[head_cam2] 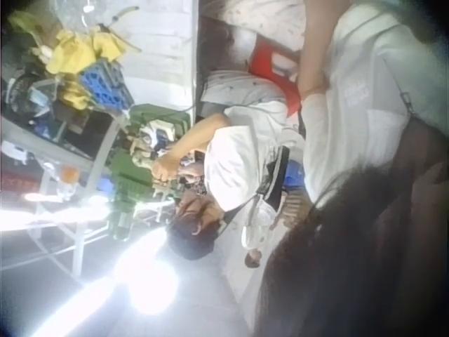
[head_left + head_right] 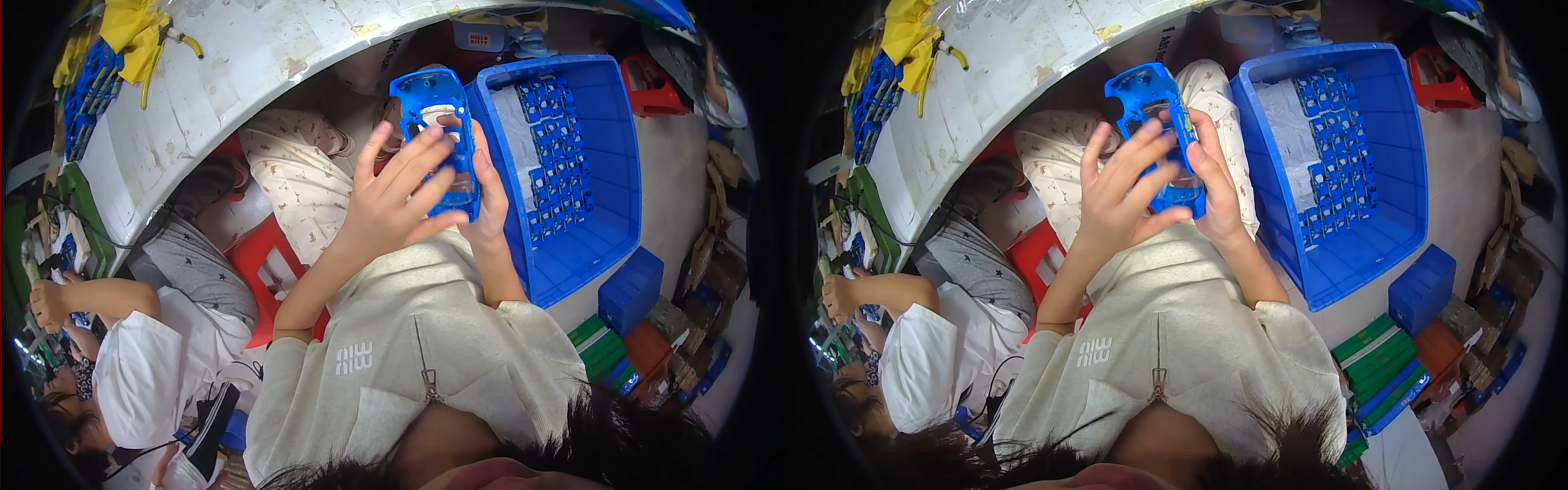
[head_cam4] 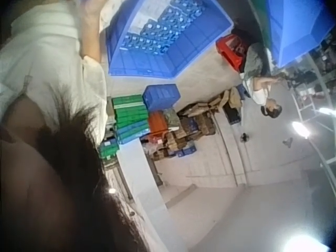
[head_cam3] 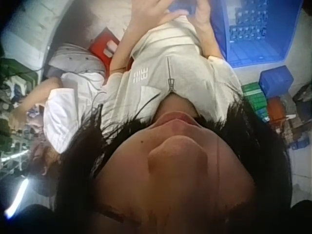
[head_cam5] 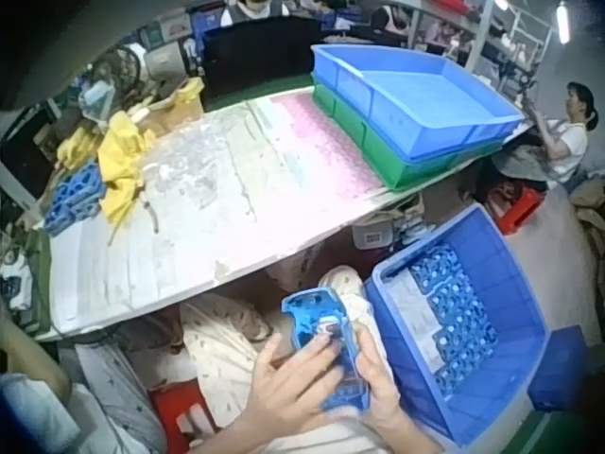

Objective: The person assembles a toy car by hand, fitting internal car parts and plastic components into a toy car chassis.

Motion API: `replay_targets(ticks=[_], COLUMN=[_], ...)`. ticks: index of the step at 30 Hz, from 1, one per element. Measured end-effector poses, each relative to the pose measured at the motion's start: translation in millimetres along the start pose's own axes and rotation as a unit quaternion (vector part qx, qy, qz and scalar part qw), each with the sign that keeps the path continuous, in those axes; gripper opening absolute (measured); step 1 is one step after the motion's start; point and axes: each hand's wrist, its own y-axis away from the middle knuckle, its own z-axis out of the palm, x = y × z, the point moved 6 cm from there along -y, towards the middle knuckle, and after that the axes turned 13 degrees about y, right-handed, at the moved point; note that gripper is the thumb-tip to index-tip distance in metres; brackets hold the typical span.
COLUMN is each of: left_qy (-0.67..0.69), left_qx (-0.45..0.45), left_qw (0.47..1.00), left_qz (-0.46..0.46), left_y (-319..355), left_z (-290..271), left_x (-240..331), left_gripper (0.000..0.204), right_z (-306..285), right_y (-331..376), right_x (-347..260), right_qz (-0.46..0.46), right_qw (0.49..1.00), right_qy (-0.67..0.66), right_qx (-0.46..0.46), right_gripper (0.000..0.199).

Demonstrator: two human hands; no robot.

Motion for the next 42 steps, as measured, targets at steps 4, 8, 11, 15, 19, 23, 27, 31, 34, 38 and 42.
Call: replay_targets(ticks=[4,8,11,15,19,23,27,31,34,38,42], left_qy=[-0.047,0.014,0.151,0.257,0.141,0.132,0.211,0.199,0.229,0.235,0.228], left_qx=[-0.032,0.214,0.23,0.134,0.125,0.121,0.134,0.136,0.147,0.156,0.147], left_qw=[0.995,0.974,0.938,0.902,0.937,0.946,0.929,0.93,0.916,0.912,0.918], left_qz=[-0.083,-0.067,-0.212,-0.32,-0.293,-0.271,-0.272,-0.278,-0.296,-0.299,-0.291], left_y=[-2,1,-7,-11,-12,-11,-12,-9,-5,-3,-4], left_z=[1,-23,-24,-6,-2,8,13,13,15,18,18], left_x=[-8,-11,-28,-43,-41,-40,-40,-39,-42,-41,-42], left_gripper=[0.052,0.046,0.04,0.017,0.015,0.016,0.016,0.015,0.016,0.016,0.017], right_z=[4,5,15,6,0,-10,-11,-8,-6,-7,-8], right_y=[1,4,8,9,2,-3,-3,-4,-4,-4,-4], right_x=[-3,0,0,-1,-15,-10,-11,-13,-14,-16,-16], right_qz=[0.008,0.015,0.025,0.007,-0.031,-0.037,-0.027,-0.047,-0.056,-0.07,-0.072], right_qw=[1.0,0.999,0.994,0.999,0.95,0.918,0.917,0.914,0.912,0.905,0.899], right_qy=[0.013,-0.033,-0.066,0.021,0.306,0.384,0.384,0.388,0.391,0.403,0.413], right_qx=[0.024,-0.013,-0.082,-0.034,0.063,0.096,0.104,0.109,0.111,0.115,0.123], right_gripper=[0.05,0.055,0.057,0.049,0.018,0.007,0.006,0.005,0.005,0.005,0.007])
